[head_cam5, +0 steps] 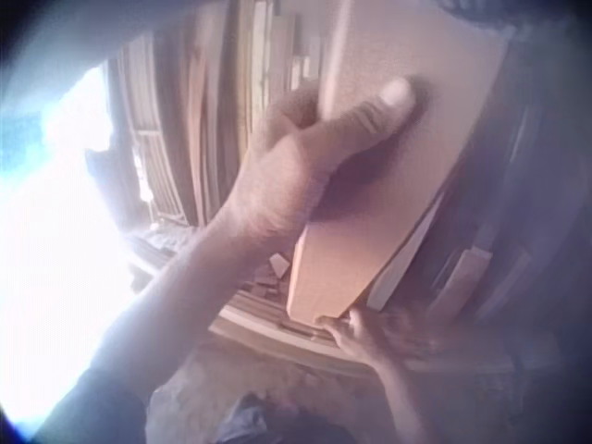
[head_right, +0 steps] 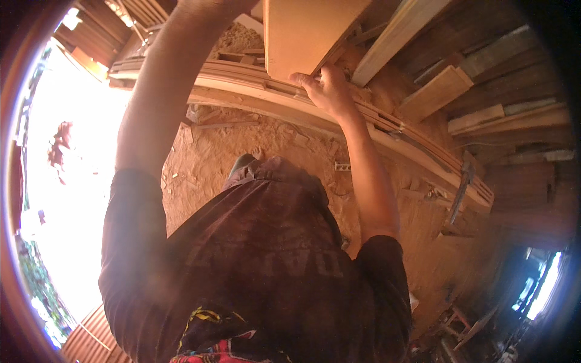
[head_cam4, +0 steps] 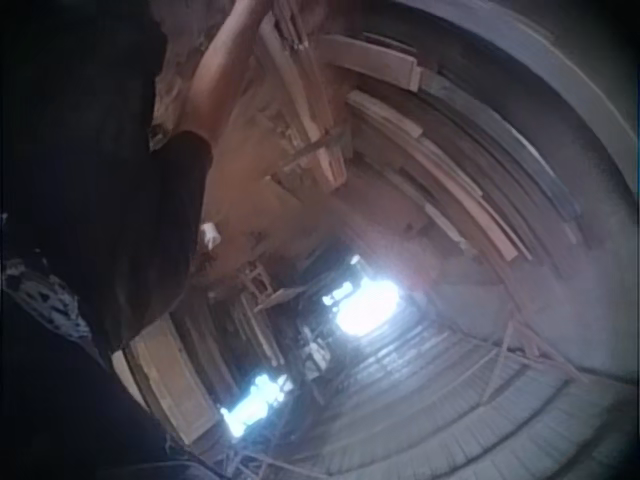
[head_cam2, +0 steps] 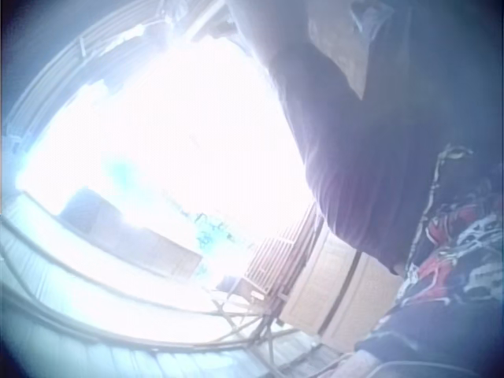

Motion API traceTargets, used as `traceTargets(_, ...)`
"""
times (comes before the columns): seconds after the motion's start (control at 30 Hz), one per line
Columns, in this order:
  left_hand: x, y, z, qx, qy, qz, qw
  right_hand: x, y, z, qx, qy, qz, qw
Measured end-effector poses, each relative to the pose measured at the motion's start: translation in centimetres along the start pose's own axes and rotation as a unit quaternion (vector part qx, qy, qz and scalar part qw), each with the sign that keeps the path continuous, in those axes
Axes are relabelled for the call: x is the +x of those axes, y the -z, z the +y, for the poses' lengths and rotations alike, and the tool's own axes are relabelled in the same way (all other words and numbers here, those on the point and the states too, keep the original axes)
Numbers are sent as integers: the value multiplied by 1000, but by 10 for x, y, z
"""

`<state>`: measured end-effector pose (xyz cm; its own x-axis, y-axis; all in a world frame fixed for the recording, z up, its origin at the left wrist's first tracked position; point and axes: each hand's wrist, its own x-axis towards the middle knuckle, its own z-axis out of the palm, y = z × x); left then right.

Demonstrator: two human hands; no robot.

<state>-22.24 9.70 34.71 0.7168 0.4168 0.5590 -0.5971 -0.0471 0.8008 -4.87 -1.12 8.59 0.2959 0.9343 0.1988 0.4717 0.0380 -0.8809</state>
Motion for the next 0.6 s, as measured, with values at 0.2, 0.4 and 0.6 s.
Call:
traceTargets(0.2,0,4,-33,119,-69,47,989,7,-19,24,50,-14,-50,997)
traceTargets(0.4,6,21,-24,85,-51,107,989,-12,-44,50,-2,-68,-30,997)
traceTargets(0.6,19,30,-33,87,85,197,973,7,-37,37,-77,29,-17,996)
